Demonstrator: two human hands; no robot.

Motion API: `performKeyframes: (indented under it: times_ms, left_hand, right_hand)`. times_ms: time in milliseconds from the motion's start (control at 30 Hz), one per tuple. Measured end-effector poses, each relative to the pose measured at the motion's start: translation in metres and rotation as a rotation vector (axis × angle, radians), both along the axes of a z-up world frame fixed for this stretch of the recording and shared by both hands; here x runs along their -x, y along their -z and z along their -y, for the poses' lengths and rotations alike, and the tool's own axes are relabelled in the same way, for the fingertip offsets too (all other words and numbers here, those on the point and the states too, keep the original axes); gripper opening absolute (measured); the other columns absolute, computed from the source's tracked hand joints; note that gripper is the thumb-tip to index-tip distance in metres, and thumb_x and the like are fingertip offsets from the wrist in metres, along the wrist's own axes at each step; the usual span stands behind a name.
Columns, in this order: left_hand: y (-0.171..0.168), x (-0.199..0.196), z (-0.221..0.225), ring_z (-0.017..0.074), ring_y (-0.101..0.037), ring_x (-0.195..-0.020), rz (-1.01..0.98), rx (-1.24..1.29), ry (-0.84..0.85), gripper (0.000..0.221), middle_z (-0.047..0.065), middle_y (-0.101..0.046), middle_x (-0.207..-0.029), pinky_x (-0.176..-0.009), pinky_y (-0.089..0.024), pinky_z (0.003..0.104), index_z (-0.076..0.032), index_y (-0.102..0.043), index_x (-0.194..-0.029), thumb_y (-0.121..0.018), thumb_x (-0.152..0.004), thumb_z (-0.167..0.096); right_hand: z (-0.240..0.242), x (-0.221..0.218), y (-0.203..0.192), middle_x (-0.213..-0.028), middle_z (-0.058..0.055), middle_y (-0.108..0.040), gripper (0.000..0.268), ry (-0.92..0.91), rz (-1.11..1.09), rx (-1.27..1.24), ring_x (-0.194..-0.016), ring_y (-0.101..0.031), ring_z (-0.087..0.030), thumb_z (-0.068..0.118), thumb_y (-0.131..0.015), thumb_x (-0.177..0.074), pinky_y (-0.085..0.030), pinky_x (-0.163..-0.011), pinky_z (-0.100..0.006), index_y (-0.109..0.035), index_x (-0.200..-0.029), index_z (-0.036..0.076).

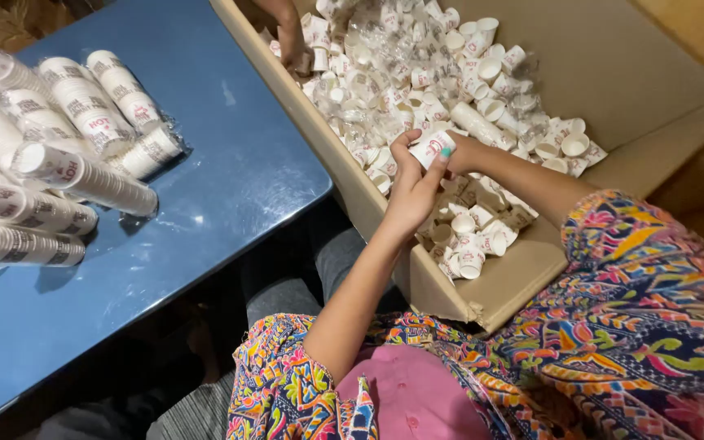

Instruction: Sorting small paper cups from a large cardboard box and packing them into clear plastic sleeves on a work table.

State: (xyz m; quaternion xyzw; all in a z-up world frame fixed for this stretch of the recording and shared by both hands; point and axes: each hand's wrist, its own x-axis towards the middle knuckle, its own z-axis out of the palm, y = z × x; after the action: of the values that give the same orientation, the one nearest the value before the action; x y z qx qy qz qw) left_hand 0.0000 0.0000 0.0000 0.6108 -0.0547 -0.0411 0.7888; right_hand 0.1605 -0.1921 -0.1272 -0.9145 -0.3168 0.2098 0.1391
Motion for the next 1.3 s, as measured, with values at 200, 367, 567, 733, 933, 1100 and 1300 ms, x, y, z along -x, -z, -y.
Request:
performKeyframes:
  times_ms: [200,367,567,733,933,1100,1300]
  left_hand:
    - [0.02,-0.005,0.01,0.0167,-0.065,-0.093,0.044,-0.037,-0.238,0.045,0.018,-0.065,-0.114,-0.076,-0.057,0.03,0.001,-0.041,-0.139,-0.064,-0.104,-0.014]
    - [0.028,-0.013,0.019,0.0187,-0.069,-0.099,0.011,0.246,-0.248,0.042,0.017,-0.064,-0.119,-0.075,-0.066,0.034,0.005,-0.041,-0.135,-0.062,-0.101,-0.01]
    - [0.02,-0.012,0.015,0.023,-0.074,-0.093,-0.057,0.311,-0.173,0.045,0.017,-0.063,-0.119,-0.073,-0.065,0.035,0.002,-0.036,-0.137,-0.059,-0.101,-0.012]
    - [0.019,-0.012,0.012,0.0241,-0.074,-0.086,-0.114,0.347,-0.09,0.042,0.018,-0.064,-0.115,-0.069,-0.061,0.032,0.001,-0.038,-0.136,-0.057,-0.104,-0.019]
    - [0.032,-0.02,0.006,0.0206,-0.07,-0.079,-0.172,0.485,-0.044,0.045,0.016,-0.063,-0.11,-0.067,-0.059,0.033,-0.003,-0.035,-0.136,-0.057,-0.103,-0.024]
    - [0.033,-0.022,0.006,0.0208,-0.069,-0.077,-0.18,0.478,-0.042,0.047,0.016,-0.063,-0.108,-0.066,-0.057,0.032,-0.002,-0.035,-0.137,-0.058,-0.102,-0.024]
    - [0.025,-0.02,0.003,0.0198,-0.069,-0.078,-0.147,0.467,-0.012,0.044,0.017,-0.063,-0.108,-0.067,-0.058,0.032,-0.001,-0.036,-0.136,-0.057,-0.104,-0.023]
  right_hand:
    - [-0.015,0.016,-0.122,-0.116,-0.016,-0.074,0.021,0.09,-0.135,-0.892,-0.111,-0.073,-0.02,0.001,-0.068,-0.084,-0.058,-0.087,-0.033,-0.05,-0.074,0.007]
    - [-0.009,0.04,-0.162,-0.133,-0.019,-0.068,0.016,0.064,-0.316,-1.062,-0.121,-0.065,-0.025,-0.001,-0.07,-0.084,-0.054,-0.094,-0.033,-0.056,-0.079,0.004]
    - [0.004,0.036,-0.173,-0.146,-0.026,-0.061,0.014,-0.105,-0.495,-1.099,-0.138,-0.06,-0.033,0.0,-0.072,-0.09,-0.051,-0.114,-0.041,-0.074,-0.104,-0.003]
    - [0.015,0.021,-0.153,-0.143,-0.031,-0.062,0.036,0.079,-0.909,-1.251,-0.129,-0.063,-0.036,0.003,-0.072,-0.09,-0.052,-0.103,-0.04,-0.075,-0.126,-0.001]
    - [0.058,-0.036,0.036,-0.124,-0.016,-0.07,0.038,0.226,-0.376,-0.419,-0.113,-0.065,-0.023,0.009,-0.07,-0.086,-0.051,-0.098,-0.04,-0.066,-0.124,0.005]
    - [0.041,-0.013,0.057,-0.111,-0.016,-0.068,0.059,-0.158,-0.172,0.387,-0.102,-0.064,-0.035,0.018,-0.094,-0.066,-0.05,-0.089,-0.046,-0.065,-0.117,0.01]
    - [0.025,-0.016,-0.026,-0.091,-0.018,-0.074,0.029,0.226,0.369,-0.255,-0.084,-0.071,-0.029,0.018,-0.085,-0.075,-0.056,-0.075,-0.041,-0.075,-0.099,0.004]
